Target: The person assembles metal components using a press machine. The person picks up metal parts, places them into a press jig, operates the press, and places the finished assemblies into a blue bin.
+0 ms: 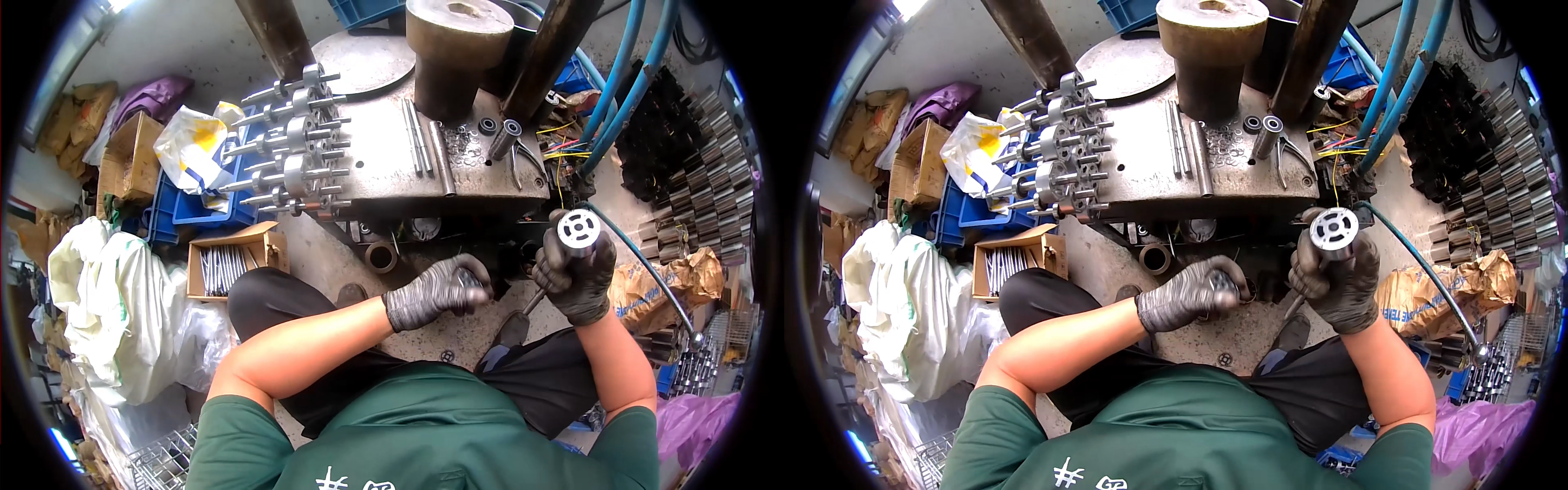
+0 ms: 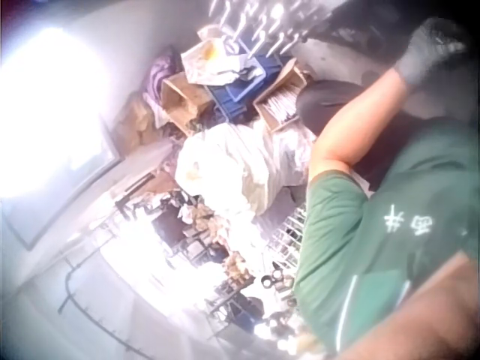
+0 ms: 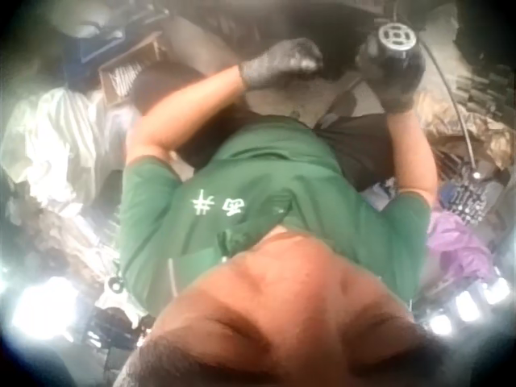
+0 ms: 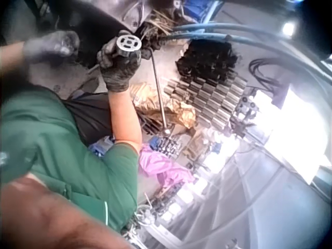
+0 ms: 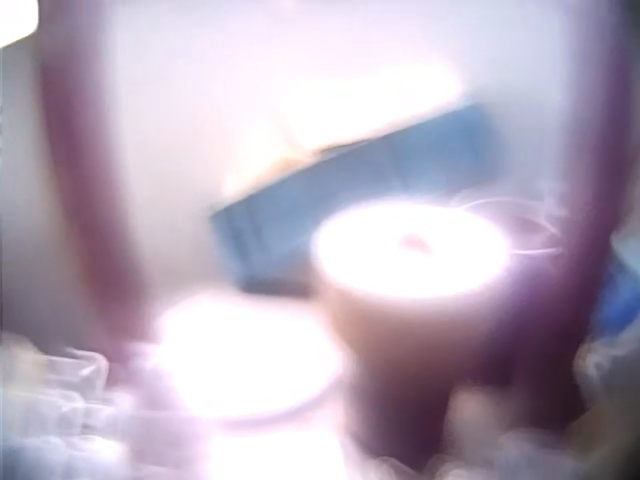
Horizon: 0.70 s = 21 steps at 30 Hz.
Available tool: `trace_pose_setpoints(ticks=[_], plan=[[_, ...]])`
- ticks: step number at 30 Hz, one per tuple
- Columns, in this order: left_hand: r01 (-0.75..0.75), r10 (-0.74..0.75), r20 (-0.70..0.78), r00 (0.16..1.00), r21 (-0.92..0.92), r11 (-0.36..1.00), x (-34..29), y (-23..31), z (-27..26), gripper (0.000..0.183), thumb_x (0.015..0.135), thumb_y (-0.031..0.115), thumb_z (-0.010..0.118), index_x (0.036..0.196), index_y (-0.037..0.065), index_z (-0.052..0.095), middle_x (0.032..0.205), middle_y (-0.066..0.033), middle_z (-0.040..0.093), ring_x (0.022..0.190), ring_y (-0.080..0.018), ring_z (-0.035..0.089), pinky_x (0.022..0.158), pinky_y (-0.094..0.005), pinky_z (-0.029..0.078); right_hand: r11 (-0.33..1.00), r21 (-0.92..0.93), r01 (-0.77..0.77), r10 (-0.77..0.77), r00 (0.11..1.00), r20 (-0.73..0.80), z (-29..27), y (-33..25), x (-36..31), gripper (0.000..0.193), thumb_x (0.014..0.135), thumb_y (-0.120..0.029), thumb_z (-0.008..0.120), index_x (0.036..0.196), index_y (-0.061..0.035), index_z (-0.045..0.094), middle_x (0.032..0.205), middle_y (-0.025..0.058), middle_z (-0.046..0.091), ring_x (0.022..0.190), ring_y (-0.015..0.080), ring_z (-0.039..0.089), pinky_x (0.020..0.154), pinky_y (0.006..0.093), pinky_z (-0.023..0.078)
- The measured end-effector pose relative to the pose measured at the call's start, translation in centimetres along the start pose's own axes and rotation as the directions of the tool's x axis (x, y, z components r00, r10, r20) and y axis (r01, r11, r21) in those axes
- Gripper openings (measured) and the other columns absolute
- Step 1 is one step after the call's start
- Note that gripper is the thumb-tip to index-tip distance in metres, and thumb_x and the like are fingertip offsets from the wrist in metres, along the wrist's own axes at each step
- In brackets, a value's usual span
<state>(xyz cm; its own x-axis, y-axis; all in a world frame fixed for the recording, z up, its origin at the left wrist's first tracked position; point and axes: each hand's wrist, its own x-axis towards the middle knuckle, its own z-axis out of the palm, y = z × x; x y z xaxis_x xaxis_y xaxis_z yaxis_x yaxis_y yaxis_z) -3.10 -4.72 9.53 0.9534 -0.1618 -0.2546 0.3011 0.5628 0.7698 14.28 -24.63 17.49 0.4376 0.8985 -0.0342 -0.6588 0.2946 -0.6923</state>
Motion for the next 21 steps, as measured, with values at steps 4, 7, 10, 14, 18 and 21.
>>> trace_pose_setpoints(ticks=[4,7,10,14,18,21], plan=[[-0.046,-0.001,-0.35,0.937,-0.128,0.991,2.0,-2.0,-3.7,0.037,0.089,0.029,0.083,0.112,0.009,0.062,0.092,-0.0025,0.065,0.081,-0.0137,0.063,0.072,-0.0295,0.054,1.0,0.025,0.01,-0.008,0.996,-0.087,-0.5,-0.4,0.8,0.061,0.098,-0.047,0.069,0.141,-0.0071,0.052,0.116,0.0153,0.07,0.062,0.0102,0.059,0.055,0.0248,0.049],[-0.089,0.014,-0.467,0.884,-0.14,0.986,3.0,-2.3,-4.7,0.033,0.091,0.035,0.082,0.108,0.012,0.064,0.087,-0.0019,0.065,0.076,-0.0149,0.063,0.067,-0.0295,0.054,1.0,0.019,-0.012,0.015,0.992,-0.127,-1.4,0.0,0.9,0.053,0.097,-0.036,0.072,0.14,-0.0113,0.054,0.125,0.0189,0.069,0.067,0.0121,0.063,0.056,0.0253,0.051],[0.045,-0.16,-0.627,0.762,-0.196,0.98,3.2,-0.7,-4.6,0.04,0.091,0.045,0.082,0.106,0.013,0.064,0.083,-0.0028,0.065,0.068,-0.0155,0.062,0.061,-0.0303,0.054,1.0,0.001,-0.007,0.007,0.985,-0.172,-1.1,0.7,0.6,0.052,0.093,-0.022,0.077,0.14,-0.017,0.056,0.128,0.0206,0.067,0.071,0.0147,0.065,0.056,0.0262,0.051],[0.064,-0.277,-0.724,0.631,-0.307,0.949,3.8,0.3,-5.2,0.051,0.087,0.056,0.082,0.099,0.01,0.064,0.079,-0.0057,0.066,0.06,-0.0172,0.061,0.056,-0.0322,0.055,0.999,-0.034,-0.021,0.016,0.989,-0.146,-0.7,1.0,0.6,0.053,0.093,-0.019,0.077,0.142,-0.0153,0.055,0.126,0.0201,0.067,0.072,0.0156,0.067,0.056,0.0255,0.05],[-0.051,-0.229,-0.722,0.653,-0.343,0.938,4.2,0.1,-5.6,0.05,0.087,0.056,0.082,0.097,0.01,0.065,0.078,-0.0061,0.066,0.058,-0.019,0.062,0.053,-0.0334,0.054,0.998,-0.06,-0.028,0.021,0.993,-0.12,-0.8,1.3,0.6,0.061,0.093,-0.019,0.077,0.149,-0.0157,0.051,0.124,0.0205,0.068,0.074,0.0164,0.068,0.056,0.0256,0.049],[0.0,-0.188,-0.726,0.661,-0.251,0.968,4.1,-0.2,-6.1,0.05,0.088,0.056,0.081,0.098,0.011,0.065,0.08,-0.0057,0.067,0.06,-0.0185,0.063,0.053,-0.0332,0.055,0.996,-0.087,-0.035,0.023,0.991,-0.135,-0.9,1.5,0.7,0.065,0.094,-0.02,0.077,0.152,-0.0164,0.049,0.123,0.0208,0.068,0.075,0.0172,0.069,0.057,0.0261,0.05]])
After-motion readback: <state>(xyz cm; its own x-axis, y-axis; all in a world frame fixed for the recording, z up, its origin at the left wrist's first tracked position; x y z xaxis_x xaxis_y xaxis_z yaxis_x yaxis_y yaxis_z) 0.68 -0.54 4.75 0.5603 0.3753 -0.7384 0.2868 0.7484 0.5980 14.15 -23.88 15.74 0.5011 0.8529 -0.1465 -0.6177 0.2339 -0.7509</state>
